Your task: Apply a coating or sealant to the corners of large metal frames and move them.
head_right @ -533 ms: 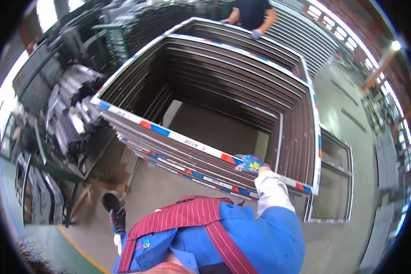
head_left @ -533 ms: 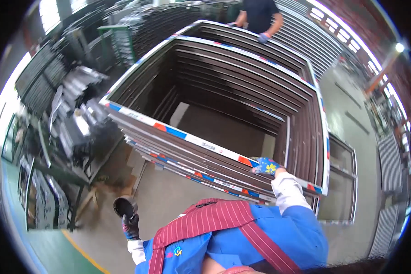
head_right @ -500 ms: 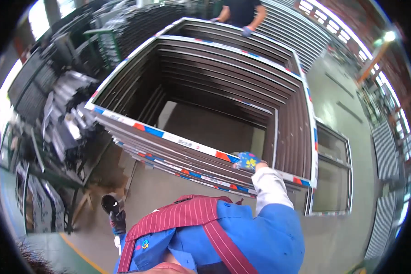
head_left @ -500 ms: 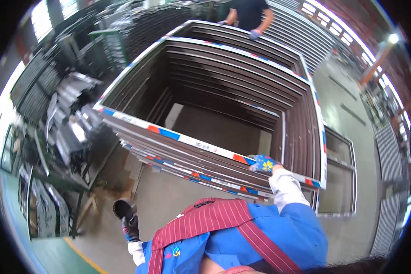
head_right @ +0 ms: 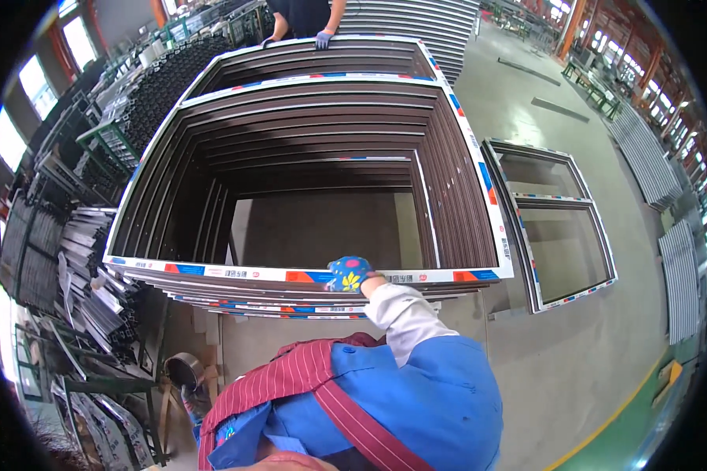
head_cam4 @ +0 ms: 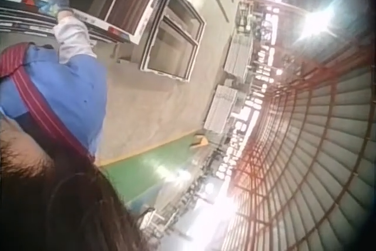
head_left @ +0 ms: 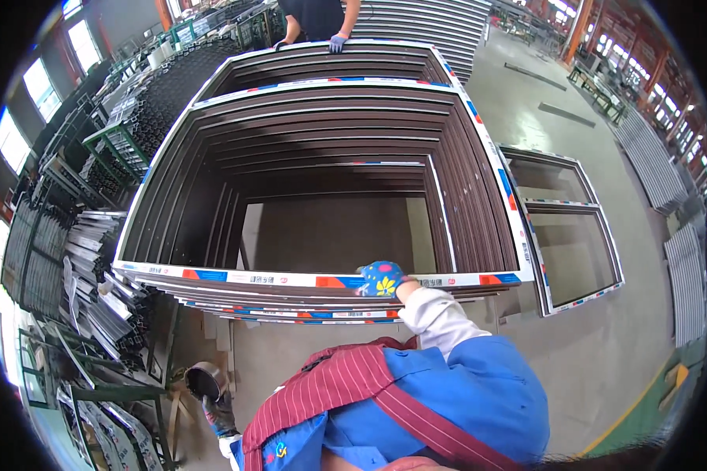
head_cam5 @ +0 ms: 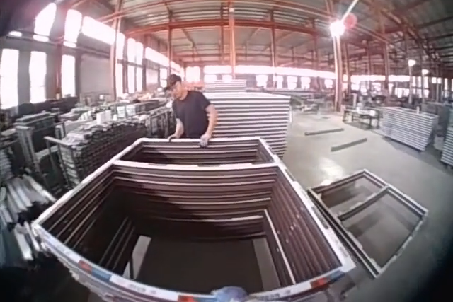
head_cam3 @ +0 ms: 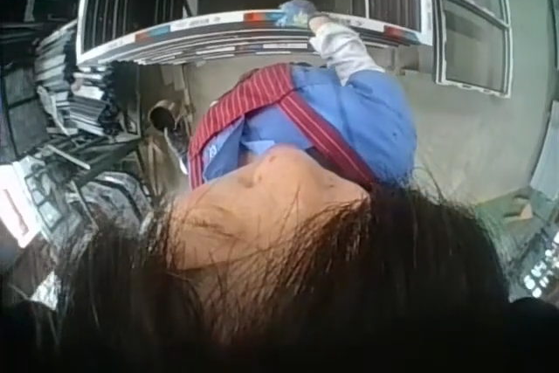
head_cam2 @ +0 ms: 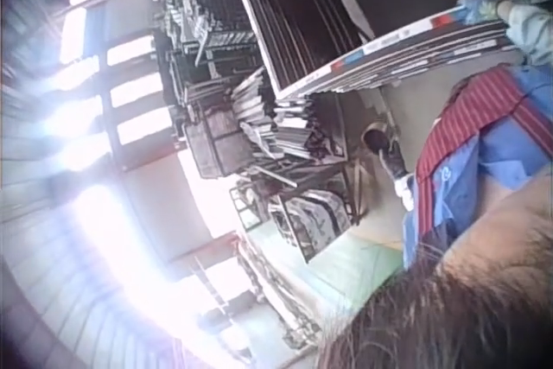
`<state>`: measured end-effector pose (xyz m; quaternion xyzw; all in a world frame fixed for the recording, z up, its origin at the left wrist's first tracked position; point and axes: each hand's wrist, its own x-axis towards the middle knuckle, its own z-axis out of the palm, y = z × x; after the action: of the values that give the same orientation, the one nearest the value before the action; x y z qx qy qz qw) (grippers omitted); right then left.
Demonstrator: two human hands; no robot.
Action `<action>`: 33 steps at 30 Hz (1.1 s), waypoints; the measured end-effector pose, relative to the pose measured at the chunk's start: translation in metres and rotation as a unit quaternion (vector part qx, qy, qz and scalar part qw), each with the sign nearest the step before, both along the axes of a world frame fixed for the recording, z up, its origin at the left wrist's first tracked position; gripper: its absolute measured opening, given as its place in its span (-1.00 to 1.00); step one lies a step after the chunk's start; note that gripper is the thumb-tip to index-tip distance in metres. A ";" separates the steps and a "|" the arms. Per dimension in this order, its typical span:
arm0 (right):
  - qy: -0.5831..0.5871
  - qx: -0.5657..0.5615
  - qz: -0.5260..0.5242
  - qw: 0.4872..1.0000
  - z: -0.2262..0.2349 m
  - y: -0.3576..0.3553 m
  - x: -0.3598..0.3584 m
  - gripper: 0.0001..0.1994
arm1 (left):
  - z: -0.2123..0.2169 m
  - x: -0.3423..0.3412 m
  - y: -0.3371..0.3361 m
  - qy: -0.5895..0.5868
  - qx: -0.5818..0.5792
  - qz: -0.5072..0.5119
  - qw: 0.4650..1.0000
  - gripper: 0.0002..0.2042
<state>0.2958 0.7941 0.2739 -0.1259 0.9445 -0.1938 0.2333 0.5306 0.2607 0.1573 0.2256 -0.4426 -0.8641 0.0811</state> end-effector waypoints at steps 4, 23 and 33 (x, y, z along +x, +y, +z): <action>-0.007 -0.106 0.078 0.991 -0.005 0.039 -0.004 -0.37 | -0.026 0.025 0.020 0.003 0.043 0.057 0.997 -0.32; 0.354 -0.150 0.011 0.923 -0.011 0.195 0.141 -0.32 | -0.040 -0.022 0.323 -0.064 0.141 -0.277 0.948 -0.44; 0.085 0.059 -0.264 0.959 -0.226 0.384 0.518 -0.53 | -0.112 0.029 0.413 -0.093 -0.017 -0.389 0.916 -0.46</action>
<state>0.8137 1.1778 0.0482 0.1257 0.9702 -0.1813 0.1000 0.5599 0.6736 0.0452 0.1133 -0.5159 -0.7946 -0.2993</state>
